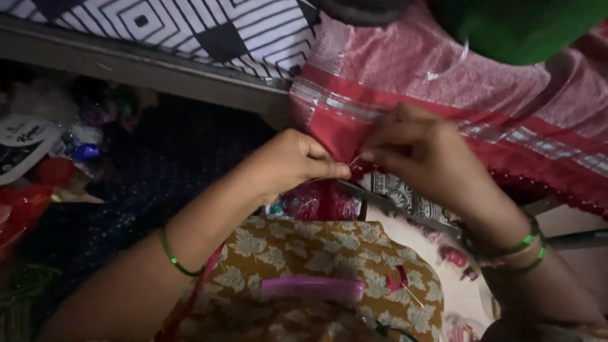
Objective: Decorating the edge of a red cloth with tassels, using thread, a comb, and scissors for trimming.
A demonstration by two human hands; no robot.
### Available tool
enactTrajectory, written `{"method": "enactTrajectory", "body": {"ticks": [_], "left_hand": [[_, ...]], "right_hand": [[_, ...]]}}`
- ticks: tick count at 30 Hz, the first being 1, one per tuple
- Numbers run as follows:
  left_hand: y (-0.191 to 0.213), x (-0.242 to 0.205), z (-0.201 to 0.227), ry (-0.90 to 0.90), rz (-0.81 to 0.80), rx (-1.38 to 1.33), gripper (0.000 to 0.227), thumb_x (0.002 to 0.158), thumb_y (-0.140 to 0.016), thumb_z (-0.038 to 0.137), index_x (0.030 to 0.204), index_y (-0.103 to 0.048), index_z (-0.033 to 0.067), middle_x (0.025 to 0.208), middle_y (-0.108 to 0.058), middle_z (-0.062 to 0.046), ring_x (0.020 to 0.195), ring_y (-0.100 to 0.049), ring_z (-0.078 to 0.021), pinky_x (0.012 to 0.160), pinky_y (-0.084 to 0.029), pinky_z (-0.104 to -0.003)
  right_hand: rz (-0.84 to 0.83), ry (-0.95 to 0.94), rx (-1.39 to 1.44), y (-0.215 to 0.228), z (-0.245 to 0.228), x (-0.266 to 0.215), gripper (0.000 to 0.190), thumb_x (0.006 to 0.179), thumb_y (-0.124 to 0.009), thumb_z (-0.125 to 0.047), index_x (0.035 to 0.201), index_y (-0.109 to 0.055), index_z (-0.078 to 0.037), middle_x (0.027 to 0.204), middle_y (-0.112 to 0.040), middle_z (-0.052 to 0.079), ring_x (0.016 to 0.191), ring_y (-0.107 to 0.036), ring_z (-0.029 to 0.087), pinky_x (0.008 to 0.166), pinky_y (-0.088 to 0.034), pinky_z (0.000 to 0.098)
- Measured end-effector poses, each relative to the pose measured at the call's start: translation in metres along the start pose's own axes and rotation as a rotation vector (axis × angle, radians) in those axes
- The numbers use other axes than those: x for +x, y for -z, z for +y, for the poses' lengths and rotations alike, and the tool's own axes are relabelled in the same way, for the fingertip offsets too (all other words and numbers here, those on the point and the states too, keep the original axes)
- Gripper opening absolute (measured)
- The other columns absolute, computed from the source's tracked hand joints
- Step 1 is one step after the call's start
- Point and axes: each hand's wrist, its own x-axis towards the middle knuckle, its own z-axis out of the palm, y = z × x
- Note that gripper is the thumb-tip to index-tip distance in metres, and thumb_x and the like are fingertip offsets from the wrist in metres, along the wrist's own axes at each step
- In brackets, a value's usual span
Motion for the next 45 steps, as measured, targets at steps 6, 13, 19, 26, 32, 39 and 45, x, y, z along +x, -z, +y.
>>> {"method": "enactTrajectory", "body": {"ticks": [6, 13, 19, 26, 32, 39, 45], "left_hand": [[-0.011, -0.004, -0.028, -0.178, 0.236, 0.321, 0.020, 0.088, -0.078, 0.023, 0.092, -0.080, 0.0036, 0.077, -0.077, -0.005, 0.069, -0.063, -0.0102, 0.068, -0.053, -0.029], [-0.027, -0.013, -0.039, -0.395, 0.460, 0.109, 0.020, 0.095, -0.070, 0.016, 0.108, -0.076, 0.0030, 0.087, -0.079, -0.005, 0.080, -0.069, -0.0099, 0.078, -0.054, -0.027], [-0.030, -0.028, -0.021, -0.577, 0.707, 0.373, 0.009, 0.088, -0.074, 0.009, 0.094, -0.077, 0.0033, 0.085, -0.077, -0.008, 0.080, -0.073, -0.0196, 0.077, -0.055, -0.033], [-0.039, -0.017, -0.032, -0.657, 0.728, 0.511, 0.009, 0.085, -0.077, 0.005, 0.090, -0.071, 0.0014, 0.089, -0.075, -0.010, 0.087, -0.070, -0.0253, 0.083, -0.052, -0.035], [-0.037, 0.000, -0.072, -0.240, 0.234, -0.540, 0.005, 0.092, -0.071, 0.006, 0.098, -0.073, 0.0062, 0.093, -0.075, -0.002, 0.091, -0.069, -0.0106, 0.088, -0.054, -0.026], [-0.031, -0.009, -0.064, -0.457, 0.229, -0.521, 0.009, 0.089, -0.076, 0.003, 0.098, -0.076, 0.0016, 0.093, -0.075, -0.005, 0.089, -0.071, -0.0140, 0.086, -0.059, -0.030], [-0.032, -0.023, -0.037, -0.548, 0.590, 0.359, 0.013, 0.084, -0.082, 0.011, 0.095, -0.077, 0.0050, 0.088, -0.073, -0.007, 0.087, -0.069, -0.0195, 0.079, -0.055, -0.032]], "right_hand": [[0.139, 0.604, -0.301, -0.008, -0.021, 0.041, 0.015, 0.073, -0.078, -0.003, 0.088, -0.077, -0.003, 0.120, -0.064, 0.016, 0.107, -0.065, 0.034, 0.087, -0.055, 0.0416], [-0.090, 0.554, -0.272, -0.025, -0.014, 0.064, 0.006, 0.083, -0.077, -0.007, 0.089, -0.075, -0.007, 0.091, -0.070, 0.005, 0.071, -0.070, 0.021, 0.060, -0.057, 0.0344], [0.002, 0.432, -0.474, -0.033, -0.014, 0.060, 0.009, 0.077, -0.077, -0.010, 0.086, -0.075, -0.010, 0.084, -0.067, 0.009, 0.067, -0.068, 0.029, 0.056, -0.054, 0.0403], [0.235, 0.562, -0.145, -0.016, -0.033, 0.029, 0.022, 0.085, -0.074, -0.003, 0.106, -0.069, 0.000, 0.107, -0.068, 0.016, 0.090, -0.071, 0.030, 0.074, -0.059, 0.0358], [0.053, 0.037, 0.116, -0.048, 0.003, -0.018, 0.025, 0.083, -0.079, -0.008, 0.106, -0.073, -0.004, 0.089, -0.078, 0.004, 0.071, -0.075, 0.014, 0.061, -0.060, 0.0274], [0.041, 0.243, -0.142, -0.040, 0.020, -0.033, 0.021, 0.078, -0.077, -0.002, 0.099, -0.075, -0.006, 0.097, -0.077, 0.006, 0.082, -0.075, 0.017, 0.071, -0.059, 0.0305], [0.156, 0.534, -0.326, -0.024, -0.017, 0.012, 0.023, 0.082, -0.072, -0.001, 0.104, -0.073, -0.007, 0.105, -0.069, 0.006, 0.088, -0.072, 0.025, 0.072, -0.059, 0.0334]]}}
